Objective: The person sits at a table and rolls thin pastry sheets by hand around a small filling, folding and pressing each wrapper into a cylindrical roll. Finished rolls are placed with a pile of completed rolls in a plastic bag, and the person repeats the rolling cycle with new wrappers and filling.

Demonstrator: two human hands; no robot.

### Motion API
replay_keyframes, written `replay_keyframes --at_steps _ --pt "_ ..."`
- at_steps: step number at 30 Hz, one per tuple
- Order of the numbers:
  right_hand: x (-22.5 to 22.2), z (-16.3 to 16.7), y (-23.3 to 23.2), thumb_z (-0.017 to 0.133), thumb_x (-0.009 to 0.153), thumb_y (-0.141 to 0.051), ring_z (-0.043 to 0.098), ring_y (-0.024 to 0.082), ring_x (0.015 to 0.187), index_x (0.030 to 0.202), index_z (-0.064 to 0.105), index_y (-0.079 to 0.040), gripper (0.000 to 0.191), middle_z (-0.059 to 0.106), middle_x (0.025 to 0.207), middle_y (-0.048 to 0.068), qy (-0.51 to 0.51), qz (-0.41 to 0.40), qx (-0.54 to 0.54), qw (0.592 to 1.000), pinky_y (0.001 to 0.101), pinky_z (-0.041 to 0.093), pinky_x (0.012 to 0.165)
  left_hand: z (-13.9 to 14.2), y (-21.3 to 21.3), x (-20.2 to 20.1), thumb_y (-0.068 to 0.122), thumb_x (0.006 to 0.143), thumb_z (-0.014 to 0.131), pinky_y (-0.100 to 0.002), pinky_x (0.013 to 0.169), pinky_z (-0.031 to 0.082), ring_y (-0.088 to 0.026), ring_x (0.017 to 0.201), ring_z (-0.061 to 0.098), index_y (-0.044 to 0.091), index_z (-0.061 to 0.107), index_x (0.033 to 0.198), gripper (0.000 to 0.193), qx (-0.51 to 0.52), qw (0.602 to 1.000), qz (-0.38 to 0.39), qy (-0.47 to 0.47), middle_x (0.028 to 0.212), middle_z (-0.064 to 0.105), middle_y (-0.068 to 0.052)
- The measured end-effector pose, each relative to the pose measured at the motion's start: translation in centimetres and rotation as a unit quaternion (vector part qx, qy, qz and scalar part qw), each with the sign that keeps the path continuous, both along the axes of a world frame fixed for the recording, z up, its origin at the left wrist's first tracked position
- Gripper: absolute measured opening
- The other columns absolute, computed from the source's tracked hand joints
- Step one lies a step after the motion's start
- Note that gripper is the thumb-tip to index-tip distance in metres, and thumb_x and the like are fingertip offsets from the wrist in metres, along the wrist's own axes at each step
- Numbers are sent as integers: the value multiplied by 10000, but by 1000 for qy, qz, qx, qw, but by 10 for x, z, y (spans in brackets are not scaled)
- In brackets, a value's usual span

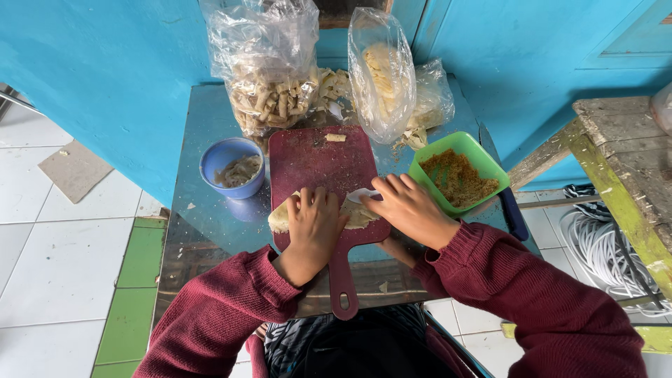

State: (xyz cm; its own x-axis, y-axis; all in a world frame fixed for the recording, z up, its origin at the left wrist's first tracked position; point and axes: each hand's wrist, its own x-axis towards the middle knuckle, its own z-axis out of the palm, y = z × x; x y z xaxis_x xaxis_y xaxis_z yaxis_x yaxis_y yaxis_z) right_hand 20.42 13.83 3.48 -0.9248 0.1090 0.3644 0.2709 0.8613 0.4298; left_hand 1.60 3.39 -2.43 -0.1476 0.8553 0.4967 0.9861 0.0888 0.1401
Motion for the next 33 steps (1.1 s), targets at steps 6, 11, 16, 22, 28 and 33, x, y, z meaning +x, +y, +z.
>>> replay_keyframes --at_steps 6,11,16,22,28,33 --pt "-2 8 13 649 851 -127 574 201 974 1093 720 -146 253 582 1101 52 -51 -17 21 998 334 449 808 -2 2 2 413 754 807 -448 915 393 -253 1028 545 121 696 931 360 -3 1000 10 10 988 626 -49" --pt "2 5 28 660 867 -56 576 227 995 1127 714 -117 273 561 1082 75 47 -60 -21 997 360 459 842 -5 3 4 407 736 808 -447 922 395 -250 1034 547 114 704 927 365 -4 1000 12 14 987 635 -42" --pt "-18 -13 24 655 869 -64 580 228 983 1195 701 -55 329 577 1047 80 59 -99 32 993 368 514 844 -4 2 2 394 767 797 -453 917 392 -251 1046 546 112 695 951 352 -17 1000 -11 -3 991 637 -31" --pt "-1 0 4 707 861 -186 628 253 927 860 679 -87 103 648 934 46 134 -50 -84 986 399 519 811 0 -4 6 330 836 755 -465 919 394 -260 1043 543 115 671 933 251 -13 1000 -5 -8 984 629 -49" --pt "81 41 51 631 992 -234 636 289 855 889 727 -119 182 741 912 72 12 -239 -171 956 439 487 888 1 -7 5 307 788 753 -467 933 399 -272 1081 544 107 681 946 265 -13 999 16 42 1027 627 -63" --pt "102 24 90 610 940 -371 584 374 1044 934 786 -133 296 773 965 73 -150 -347 -330 865 457 493 918 2 -5 0 273 763 734 -478 933 387 -279 1077 550 109 680 931 241 -29 999 -10 16 1027 645 -63"
